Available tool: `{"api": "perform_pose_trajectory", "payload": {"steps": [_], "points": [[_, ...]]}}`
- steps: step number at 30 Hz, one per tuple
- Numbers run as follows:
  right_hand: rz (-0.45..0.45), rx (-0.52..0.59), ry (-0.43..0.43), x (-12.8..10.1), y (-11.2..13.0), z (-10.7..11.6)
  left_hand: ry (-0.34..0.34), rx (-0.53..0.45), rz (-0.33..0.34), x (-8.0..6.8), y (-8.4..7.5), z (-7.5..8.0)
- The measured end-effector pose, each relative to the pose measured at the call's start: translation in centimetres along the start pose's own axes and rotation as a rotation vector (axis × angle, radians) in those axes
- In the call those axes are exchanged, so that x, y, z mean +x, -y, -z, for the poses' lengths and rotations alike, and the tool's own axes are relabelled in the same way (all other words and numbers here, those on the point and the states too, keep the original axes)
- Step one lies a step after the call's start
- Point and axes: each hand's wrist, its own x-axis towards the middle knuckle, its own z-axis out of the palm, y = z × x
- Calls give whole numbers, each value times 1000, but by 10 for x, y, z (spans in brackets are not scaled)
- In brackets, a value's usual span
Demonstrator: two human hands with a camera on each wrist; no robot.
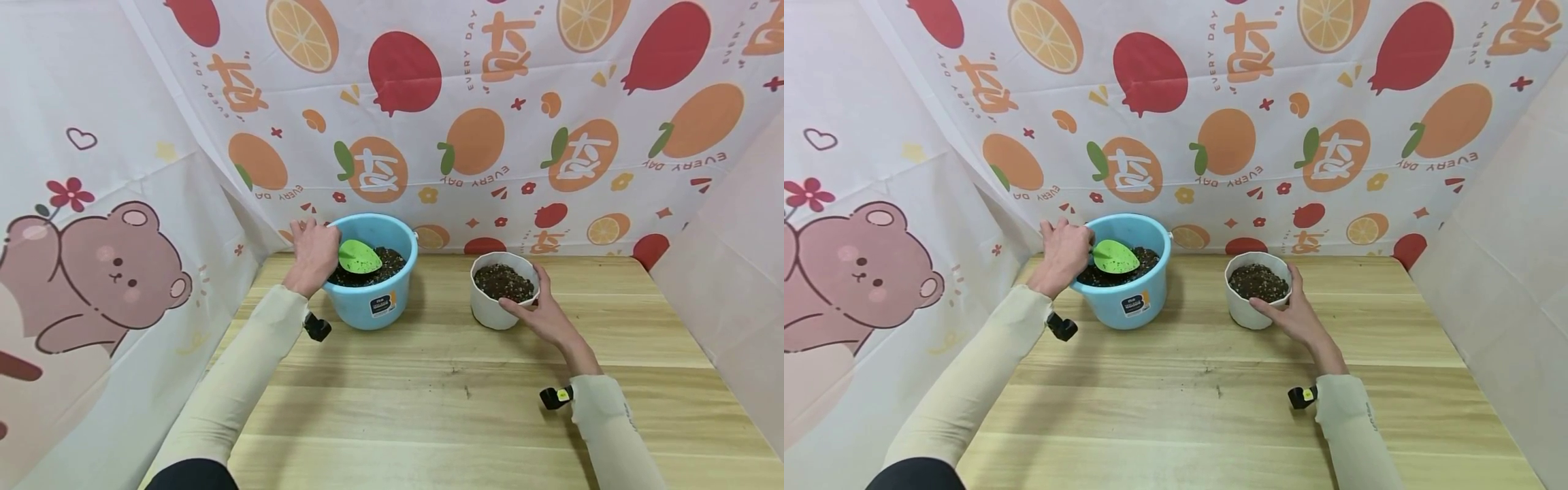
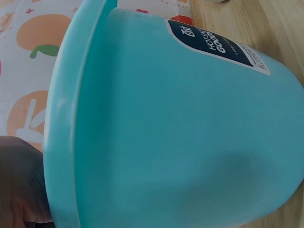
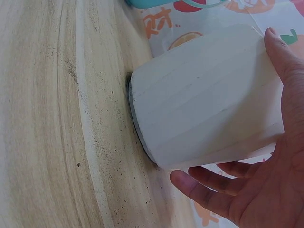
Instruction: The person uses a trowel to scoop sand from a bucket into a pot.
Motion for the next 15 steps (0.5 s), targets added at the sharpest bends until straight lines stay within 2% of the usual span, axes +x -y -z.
{"api": "perform_pose_trajectory", "payload": {"steps": [15], "points": [[-3,9,-1,0,2,-1,6,16,-14,1,-5,-6]]}}
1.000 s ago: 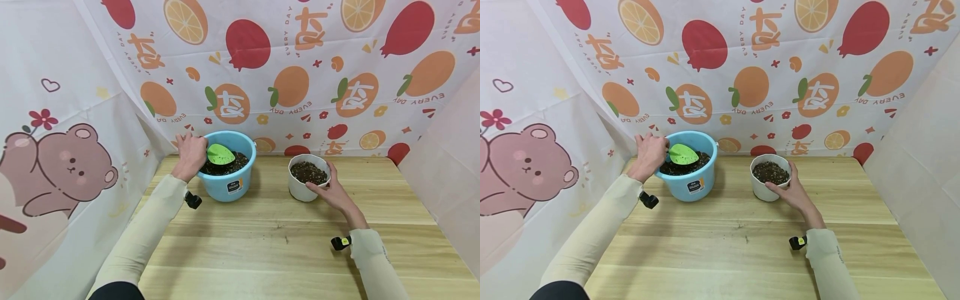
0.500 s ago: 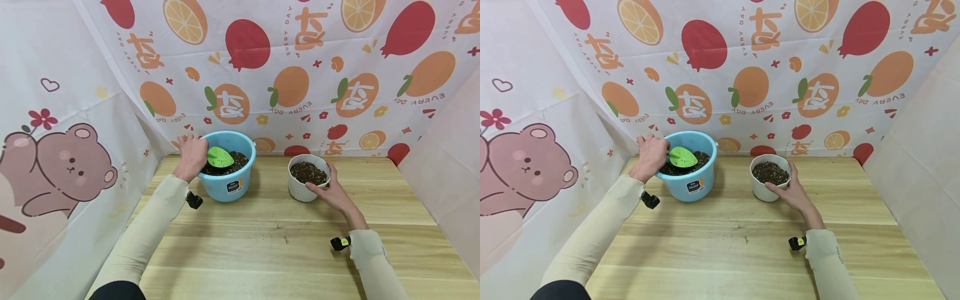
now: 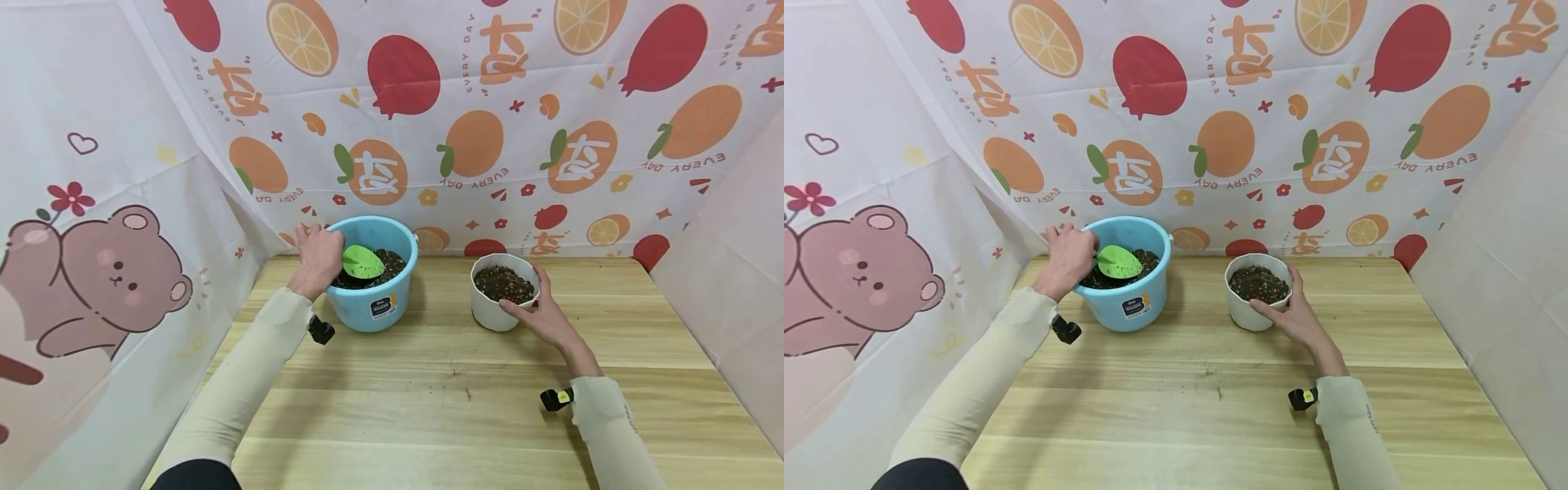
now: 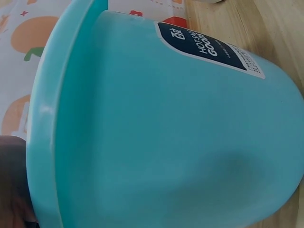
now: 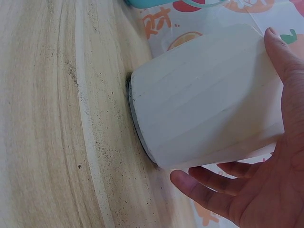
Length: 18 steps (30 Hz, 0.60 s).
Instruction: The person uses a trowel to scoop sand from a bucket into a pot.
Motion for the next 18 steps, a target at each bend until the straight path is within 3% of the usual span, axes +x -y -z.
{"api": "perform_pose_trajectory", "payload": {"steps": [18], "points": [[0,-3,0,0,0,2,11,-8,-21,1,-6,-6]]}}
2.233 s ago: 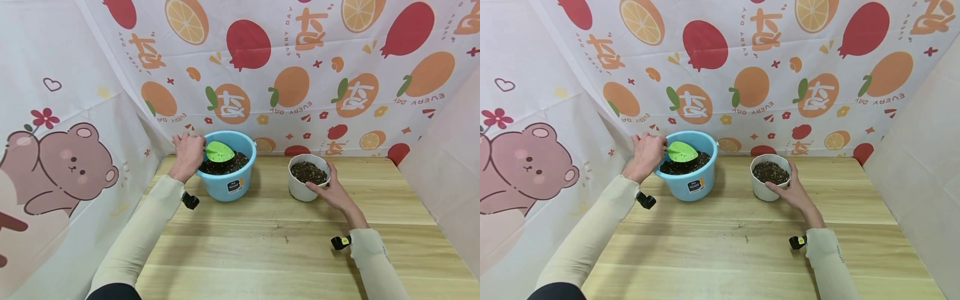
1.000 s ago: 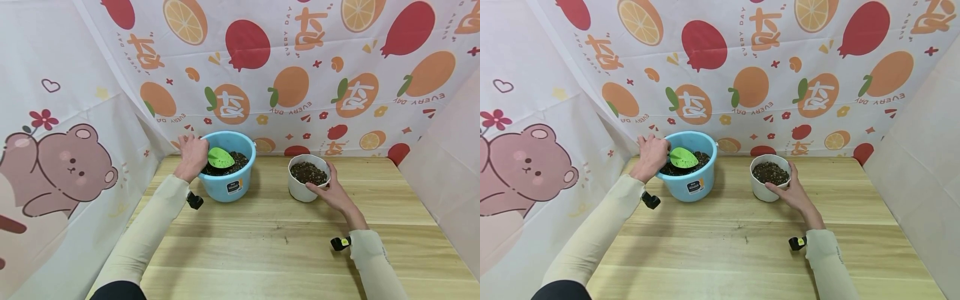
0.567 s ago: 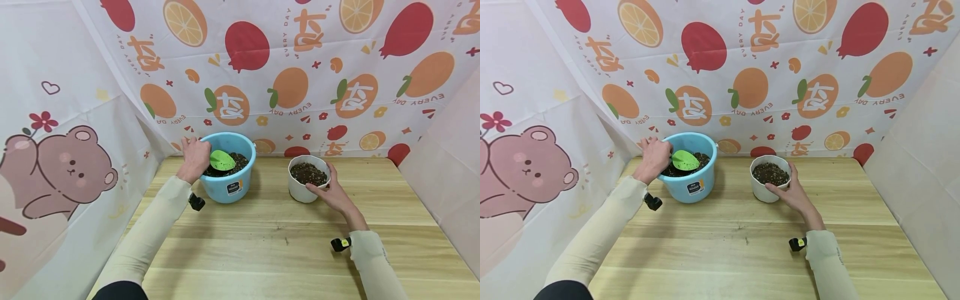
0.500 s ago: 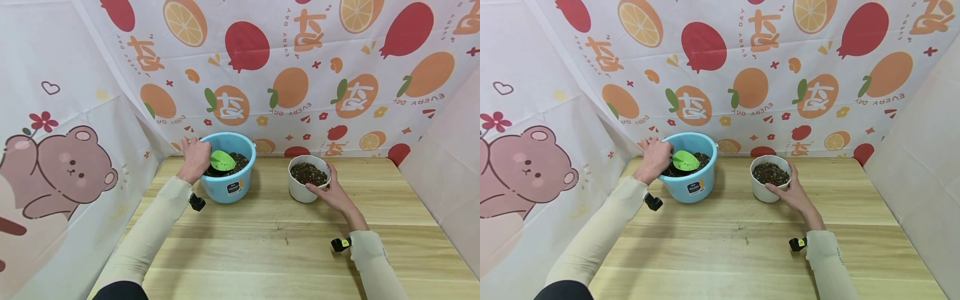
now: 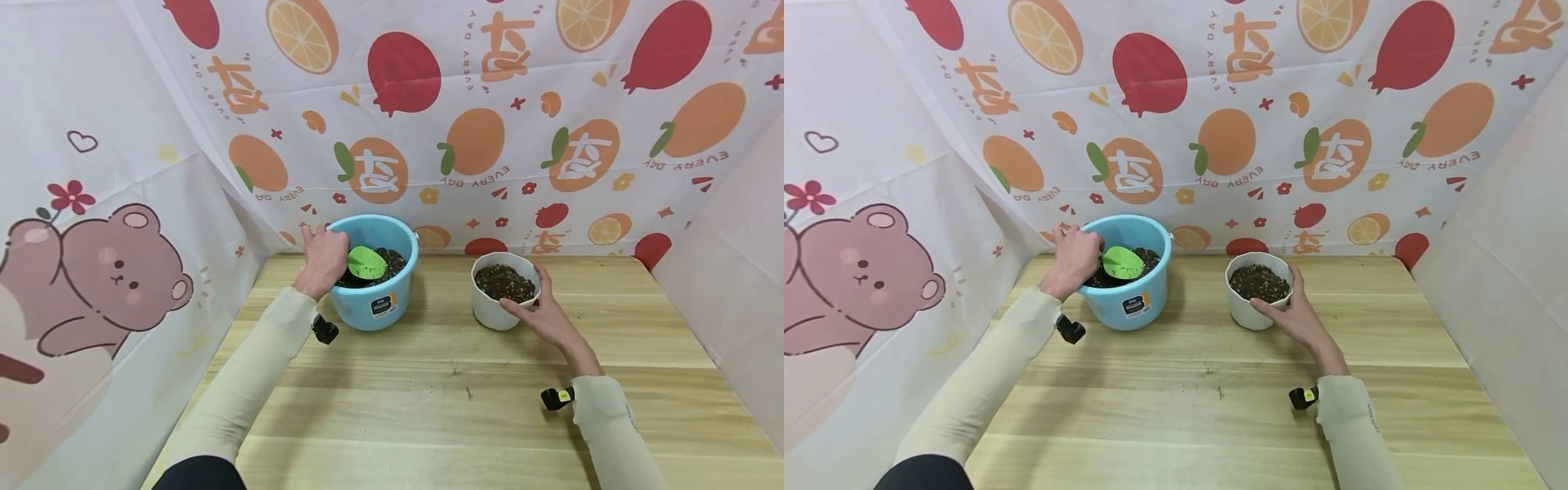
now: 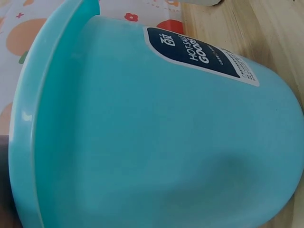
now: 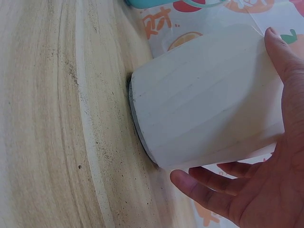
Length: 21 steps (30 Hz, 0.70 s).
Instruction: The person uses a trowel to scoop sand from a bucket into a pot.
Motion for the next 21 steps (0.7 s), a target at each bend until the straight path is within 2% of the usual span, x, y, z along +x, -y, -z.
{"api": "perform_pose_trajectory", "payload": {"steps": [21], "points": [[23,8,-9,0,-2,-3,49,-73,43,0,1,-5]]}}
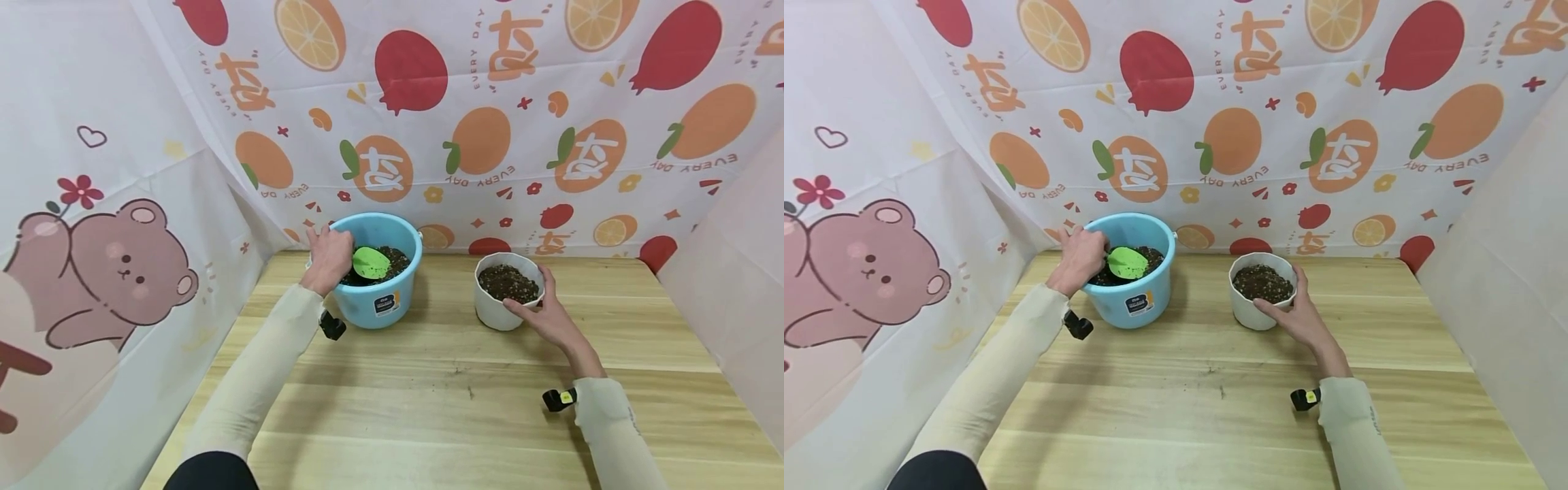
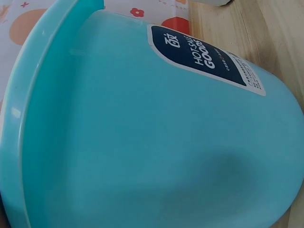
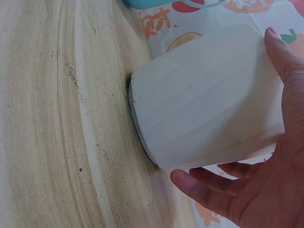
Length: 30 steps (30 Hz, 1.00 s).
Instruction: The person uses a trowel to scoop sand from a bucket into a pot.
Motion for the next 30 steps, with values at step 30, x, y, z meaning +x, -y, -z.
{"api": "perform_pose_trajectory", "payload": {"steps": [30], "points": [[-19,24,3,0,0,-3,5,78,16,5,-17,-1]]}}
